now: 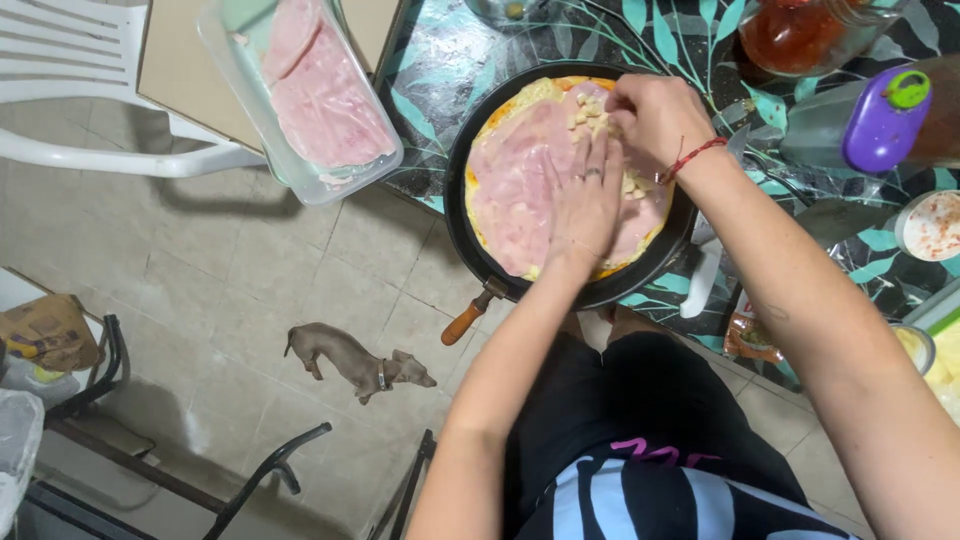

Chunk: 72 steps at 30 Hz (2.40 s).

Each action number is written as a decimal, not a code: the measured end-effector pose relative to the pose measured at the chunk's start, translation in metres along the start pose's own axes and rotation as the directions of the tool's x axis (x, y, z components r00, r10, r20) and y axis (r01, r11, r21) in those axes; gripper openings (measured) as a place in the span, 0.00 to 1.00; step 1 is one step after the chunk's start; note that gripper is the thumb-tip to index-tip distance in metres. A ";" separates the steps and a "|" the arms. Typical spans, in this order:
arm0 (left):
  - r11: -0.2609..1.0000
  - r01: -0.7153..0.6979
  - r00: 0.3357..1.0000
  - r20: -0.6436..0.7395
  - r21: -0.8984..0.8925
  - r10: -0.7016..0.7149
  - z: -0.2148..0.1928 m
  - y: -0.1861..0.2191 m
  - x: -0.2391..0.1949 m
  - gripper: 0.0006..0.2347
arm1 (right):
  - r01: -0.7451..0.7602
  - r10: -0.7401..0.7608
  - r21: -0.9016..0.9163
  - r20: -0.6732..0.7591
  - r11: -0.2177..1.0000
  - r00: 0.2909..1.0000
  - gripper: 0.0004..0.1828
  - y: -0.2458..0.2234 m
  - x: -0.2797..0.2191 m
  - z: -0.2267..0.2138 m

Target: The person assembles a pizza in a frying pan by layering slices of ham, chunks of pineapple, and a sauce from a pouch onto a base of cheese and sauce. A small dog is visible on the floor nearby during the process.

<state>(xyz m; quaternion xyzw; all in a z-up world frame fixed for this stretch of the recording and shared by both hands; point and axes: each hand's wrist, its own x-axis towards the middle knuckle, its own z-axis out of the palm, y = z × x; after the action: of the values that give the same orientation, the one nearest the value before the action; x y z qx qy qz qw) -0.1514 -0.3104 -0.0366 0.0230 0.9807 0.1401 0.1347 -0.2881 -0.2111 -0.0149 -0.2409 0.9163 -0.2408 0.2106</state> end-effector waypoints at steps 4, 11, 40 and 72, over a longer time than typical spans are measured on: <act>0.991 0.068 0.994 0.075 0.115 -0.077 0.001 -0.001 0.008 0.43 | 0.031 -0.033 -0.024 -0.113 0.999 0.993 0.01 0.032 -0.024 -0.004; 0.970 0.225 0.973 -0.079 0.092 -0.218 0.016 0.018 0.009 0.37 | 0.030 -0.027 0.024 -0.090 0.999 0.996 0.13 0.092 -0.054 0.061; 0.565 0.213 0.816 0.464 -0.797 0.345 0.102 0.326 -0.152 0.46 | -0.353 0.404 -0.200 0.525 0.914 0.749 0.18 0.235 -0.391 -0.024; 0.777 0.109 0.867 0.442 -0.620 0.230 0.068 0.318 -0.117 0.36 | -0.482 0.462 0.107 0.166 0.870 0.871 0.27 0.272 -0.422 -0.027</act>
<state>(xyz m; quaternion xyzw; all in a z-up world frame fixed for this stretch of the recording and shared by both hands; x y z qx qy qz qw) -0.0183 0.0032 0.0197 0.0446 0.8081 0.4513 0.3758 -0.0587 0.2365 -0.0269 -0.0091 0.9110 -0.2308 0.3415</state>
